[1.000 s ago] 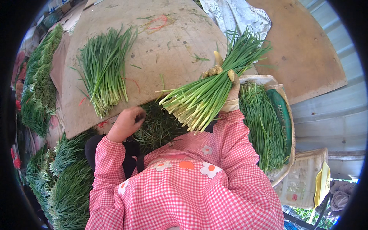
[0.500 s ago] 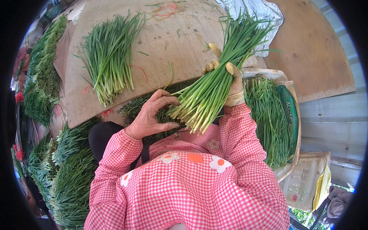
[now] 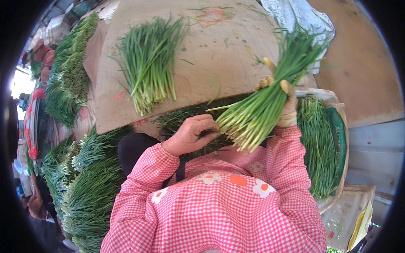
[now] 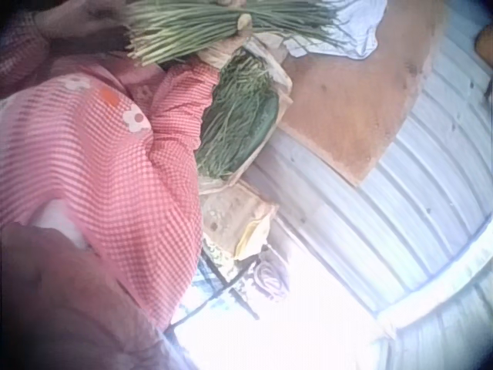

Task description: The person bundles green stalks by hand, gathering them into a bunch and securing them with a yellow tie before placing the bundle into a crate.

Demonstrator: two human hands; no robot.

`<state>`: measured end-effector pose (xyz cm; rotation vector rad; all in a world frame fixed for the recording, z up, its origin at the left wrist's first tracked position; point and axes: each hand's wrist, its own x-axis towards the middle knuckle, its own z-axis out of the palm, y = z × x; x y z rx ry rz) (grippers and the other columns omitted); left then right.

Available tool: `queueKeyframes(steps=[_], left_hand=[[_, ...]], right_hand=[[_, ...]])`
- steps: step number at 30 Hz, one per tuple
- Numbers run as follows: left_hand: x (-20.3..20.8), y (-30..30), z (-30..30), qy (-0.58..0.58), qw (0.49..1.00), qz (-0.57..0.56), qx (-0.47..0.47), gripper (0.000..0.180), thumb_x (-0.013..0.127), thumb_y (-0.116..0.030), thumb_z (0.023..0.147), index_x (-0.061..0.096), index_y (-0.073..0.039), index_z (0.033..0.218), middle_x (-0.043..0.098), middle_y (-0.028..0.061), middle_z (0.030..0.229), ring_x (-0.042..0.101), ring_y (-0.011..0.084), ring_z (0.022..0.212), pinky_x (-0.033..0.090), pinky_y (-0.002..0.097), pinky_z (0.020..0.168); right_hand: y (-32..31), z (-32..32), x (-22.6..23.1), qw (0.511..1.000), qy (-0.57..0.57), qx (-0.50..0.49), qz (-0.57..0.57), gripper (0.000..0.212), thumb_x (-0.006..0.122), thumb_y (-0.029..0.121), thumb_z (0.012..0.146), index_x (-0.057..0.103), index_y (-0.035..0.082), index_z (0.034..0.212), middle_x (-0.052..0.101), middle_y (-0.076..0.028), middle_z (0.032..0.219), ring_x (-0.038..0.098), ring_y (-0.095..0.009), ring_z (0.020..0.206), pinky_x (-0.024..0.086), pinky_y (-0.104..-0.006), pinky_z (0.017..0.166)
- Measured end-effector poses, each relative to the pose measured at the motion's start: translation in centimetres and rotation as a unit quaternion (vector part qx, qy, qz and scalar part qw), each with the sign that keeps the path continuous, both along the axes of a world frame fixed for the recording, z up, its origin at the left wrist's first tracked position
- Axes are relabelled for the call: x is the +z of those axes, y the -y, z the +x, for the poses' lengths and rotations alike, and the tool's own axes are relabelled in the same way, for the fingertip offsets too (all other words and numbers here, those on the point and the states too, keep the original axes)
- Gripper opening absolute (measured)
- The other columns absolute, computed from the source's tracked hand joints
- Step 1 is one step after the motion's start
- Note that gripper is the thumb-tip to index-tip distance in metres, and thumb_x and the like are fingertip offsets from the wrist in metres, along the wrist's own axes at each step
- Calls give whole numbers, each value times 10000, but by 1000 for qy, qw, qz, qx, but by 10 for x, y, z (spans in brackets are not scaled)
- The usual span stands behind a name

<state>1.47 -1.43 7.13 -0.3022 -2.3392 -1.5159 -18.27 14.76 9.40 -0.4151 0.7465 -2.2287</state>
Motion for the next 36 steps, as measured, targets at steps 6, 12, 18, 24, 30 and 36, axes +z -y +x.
queueKeyframes(steps=[6, 12, 18, 24, 30, 36], left_hand=[[-44, 12, 17, 324, 913, -225, -106, 188, 585, -170, 764, 606, 2, 836, 601, 181, 782, 590, 347, 731, 469, 406, 650], [-43, 40, 7, 238, 950, -109, 169, 316, 548, -161, 821, 560, 18, 1081, 625, 203, 953, 614, 295, 890, 481, 374, 793], [-41, 22, -8, 245, 867, 414, -131, 907, 549, -584, 778, 239, 33, 1367, 399, 200, 1330, 379, 266, 1238, 233, 374, 1064], [-51, 8, -14, 241, 730, 615, -177, 774, 659, -413, 783, 293, -11, 1333, 477, 136, 1250, 526, 229, 1096, 456, 370, 915], [-75, -4, -31, 268, 689, 671, -55, 477, 611, -175, 838, 414, -10, 1239, 561, 142, 1153, 592, 262, 1007, 505, 403, 861], [-76, -8, -33, 282, 655, 700, -44, 442, 591, -137, 844, 422, -14, 1233, 561, 160, 1152, 594, 281, 1004, 507, 431, 859]], right_hand=[[-9, -18, -1, 999, -4, -38, -31, 805, 654, 288, 740, 256, -26, 1365, 536, -3, 786, 542, -146, 801, 443, -303, 840], [-3, -3, 1, 1000, 2, 22, -22, 805, 656, 286, 731, 265, -40, 1354, 532, -5, 775, 547, -153, 801, 464, -310, 806], [23, 16, 7, 989, 17, 141, 38, 778, 632, 297, 747, 276, -52, 1344, 528, -5, 767, 563, -151, 806, 485, -323, 812], [80, -8, 3, 920, -93, 262, 277, 714, 600, 461, 791, 398, -4, 1294, 600, -83, 1001, 584, -181, 937, 484, -319, 816], [74, -44, -41, 725, -487, 104, 475, 749, 398, 622, 855, 432, -17, 1245, 542, -98, 1169, 477, -209, 1109, 299, -300, 1010], [28, 1, -64, 823, -360, -50, 436, 765, 415, 552, 881, 275, -45, 1338, 409, -151, 1288, 366, -195, 1213, 261, -287, 1034]])
